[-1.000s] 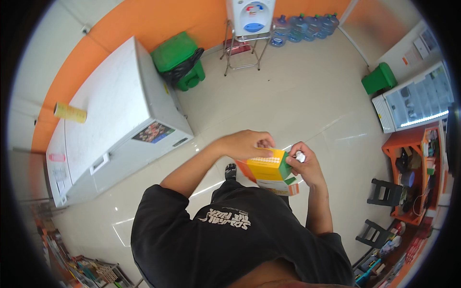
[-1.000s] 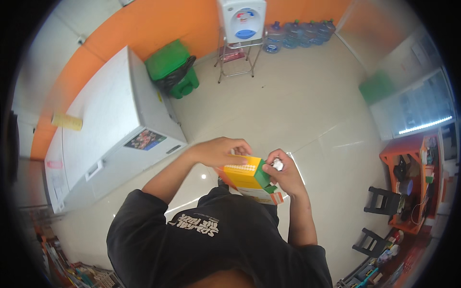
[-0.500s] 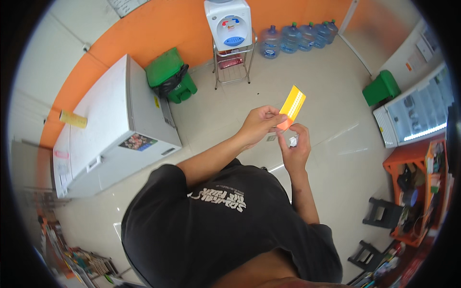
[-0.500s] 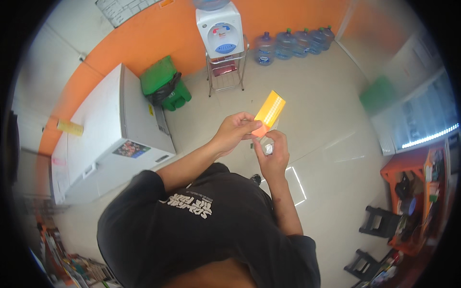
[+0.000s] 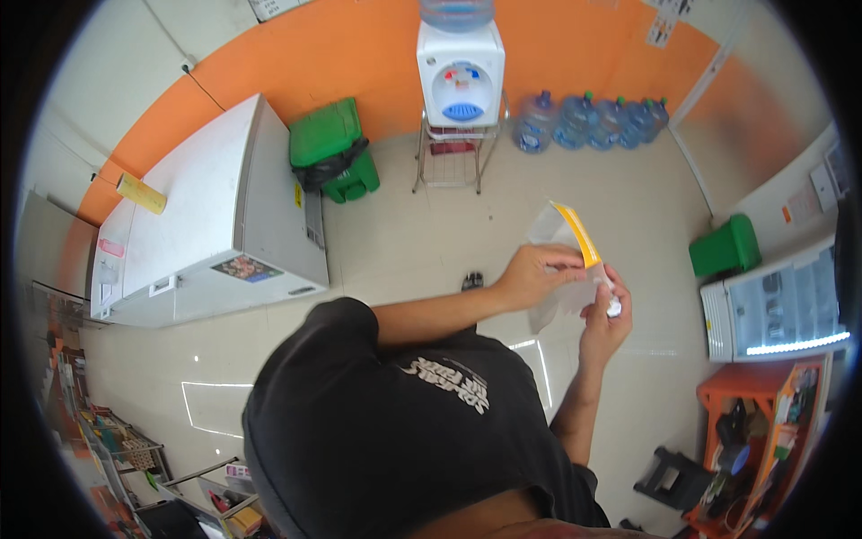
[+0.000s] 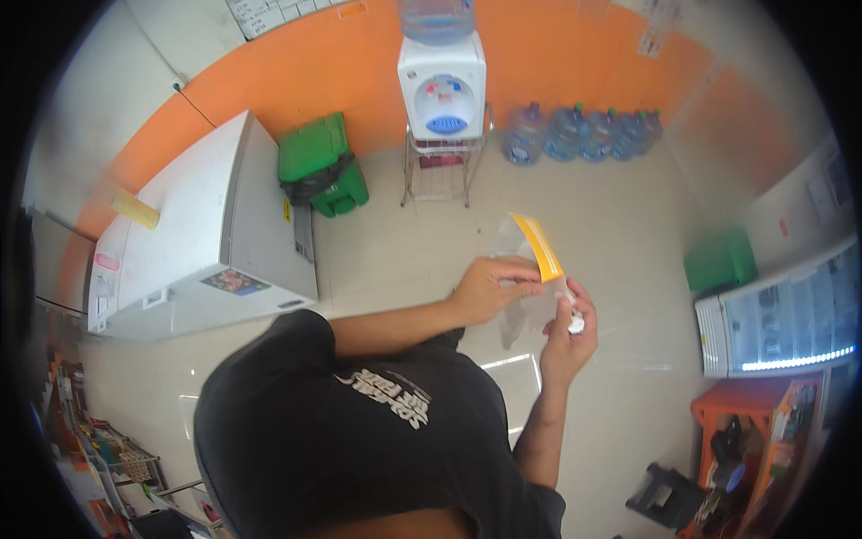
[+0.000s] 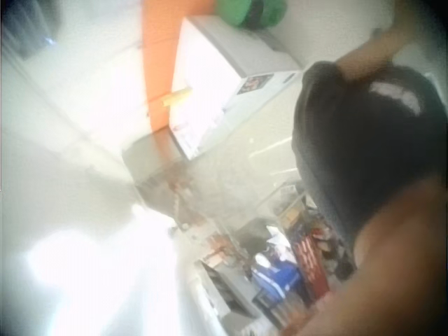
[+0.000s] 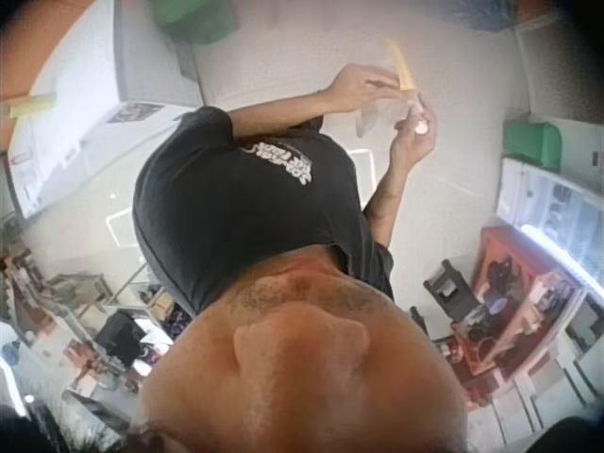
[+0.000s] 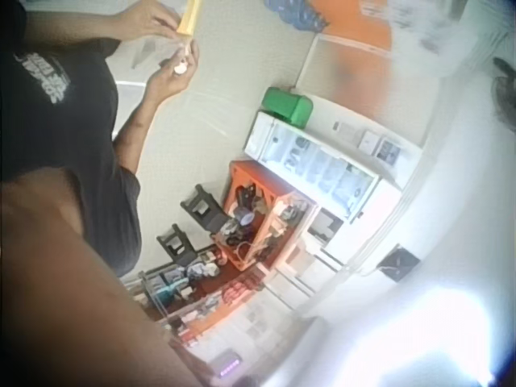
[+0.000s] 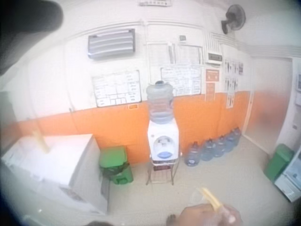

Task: The person sits on the floor and assembles small, colorful cardboard boxes by hand. They fold the flaps and secure them with small white adhesive tabs, stacking the finished boxes on a nearby orange counter.

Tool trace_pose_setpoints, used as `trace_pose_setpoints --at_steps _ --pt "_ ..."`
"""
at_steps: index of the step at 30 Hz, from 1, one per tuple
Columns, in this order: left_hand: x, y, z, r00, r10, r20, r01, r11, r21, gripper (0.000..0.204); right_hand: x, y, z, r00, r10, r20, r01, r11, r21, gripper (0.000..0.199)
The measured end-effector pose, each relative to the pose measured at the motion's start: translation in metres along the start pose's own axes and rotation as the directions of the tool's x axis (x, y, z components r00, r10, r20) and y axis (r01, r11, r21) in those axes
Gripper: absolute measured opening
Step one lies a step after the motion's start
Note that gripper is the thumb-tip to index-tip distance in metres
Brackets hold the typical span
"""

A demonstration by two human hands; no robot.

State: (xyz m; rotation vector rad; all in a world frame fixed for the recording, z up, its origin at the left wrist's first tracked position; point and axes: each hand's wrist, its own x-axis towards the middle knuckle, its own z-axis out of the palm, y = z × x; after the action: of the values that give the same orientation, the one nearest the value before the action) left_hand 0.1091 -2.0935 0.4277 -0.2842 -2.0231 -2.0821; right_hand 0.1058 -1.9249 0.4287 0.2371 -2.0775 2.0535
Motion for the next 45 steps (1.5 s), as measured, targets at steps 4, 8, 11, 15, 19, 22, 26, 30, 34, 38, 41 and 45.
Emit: trace_pose_setpoints --at_steps 4,8,11,15,19,22,26,30,34,38,41,45 --pt "0.052 -0.021 -0.017 1.0 0.019 0.017 -0.018 0.998 -0.059 0.023 0.059 0.005 0.025 0.996 0.015 0.085 -0.01 0.998 -0.061 0.016" --pt "0.101 -0.033 -0.041 0.999 0.031 0.019 -0.029 0.99 -0.14 0.026 0.118 0.006 0.053 0.988 -0.014 0.154 0.033 0.992 -0.119 0.017" --pt "0.142 -0.043 -0.061 0.998 0.055 -0.025 -0.058 0.988 -0.143 0.025 0.166 0.021 0.073 0.977 -0.026 0.213 0.049 0.994 -0.099 0.017" --pt "0.171 -0.056 -0.095 0.994 0.066 -0.091 -0.075 0.992 -0.099 0.024 0.211 0.023 0.114 0.949 0.053 0.311 -0.041 0.998 -0.047 0.017" --pt "0.173 -0.066 -0.109 0.973 0.033 -0.23 -0.058 0.993 -0.099 0.027 0.231 0.042 0.139 0.898 0.017 0.439 0.014 0.998 -0.067 0.018" --pt "0.174 -0.068 -0.114 0.931 -0.027 -0.364 -0.022 0.991 -0.132 0.027 0.252 0.052 0.149 0.795 0.117 0.596 -0.145 0.989 -0.001 0.018" --pt "0.158 -0.065 -0.116 0.805 0.022 -0.593 -0.089 0.992 -0.084 0.027 0.28 0.083 0.173 0.574 0.177 0.8 -0.37 0.927 0.061 0.015" --pt "0.137 -0.045 -0.084 0.63 0.025 -0.776 -0.058 0.998 -0.015 0.027 0.282 0.087 0.189 0.378 0.124 0.918 -0.389 0.92 0.036 0.014" --pt "0.127 -0.047 -0.056 0.37 0.103 -0.923 0.026 0.992 0.121 0.031 0.279 0.083 0.204 0.167 0.048 0.985 -0.28 0.96 0.001 0.014" --pt "0.117 -0.068 -0.023 0.029 0.262 -0.965 0.02 0.965 0.263 0.034 0.248 0.075 0.206 -0.055 -0.21 0.976 -0.226 0.955 0.193 0.016" --pt "0.084 -0.04 0.029 -0.234 0.297 -0.926 0.148 0.952 0.268 0.03 0.211 0.069 0.182 -0.297 -0.463 0.835 -0.14 0.887 0.441 0.02" --pt "0.026 -0.037 0.074 -0.586 0.317 -0.745 0.227 0.948 0.225 0.027 0.18 0.069 0.172 -0.438 -0.223 0.871 -0.212 0.967 0.141 0.013"
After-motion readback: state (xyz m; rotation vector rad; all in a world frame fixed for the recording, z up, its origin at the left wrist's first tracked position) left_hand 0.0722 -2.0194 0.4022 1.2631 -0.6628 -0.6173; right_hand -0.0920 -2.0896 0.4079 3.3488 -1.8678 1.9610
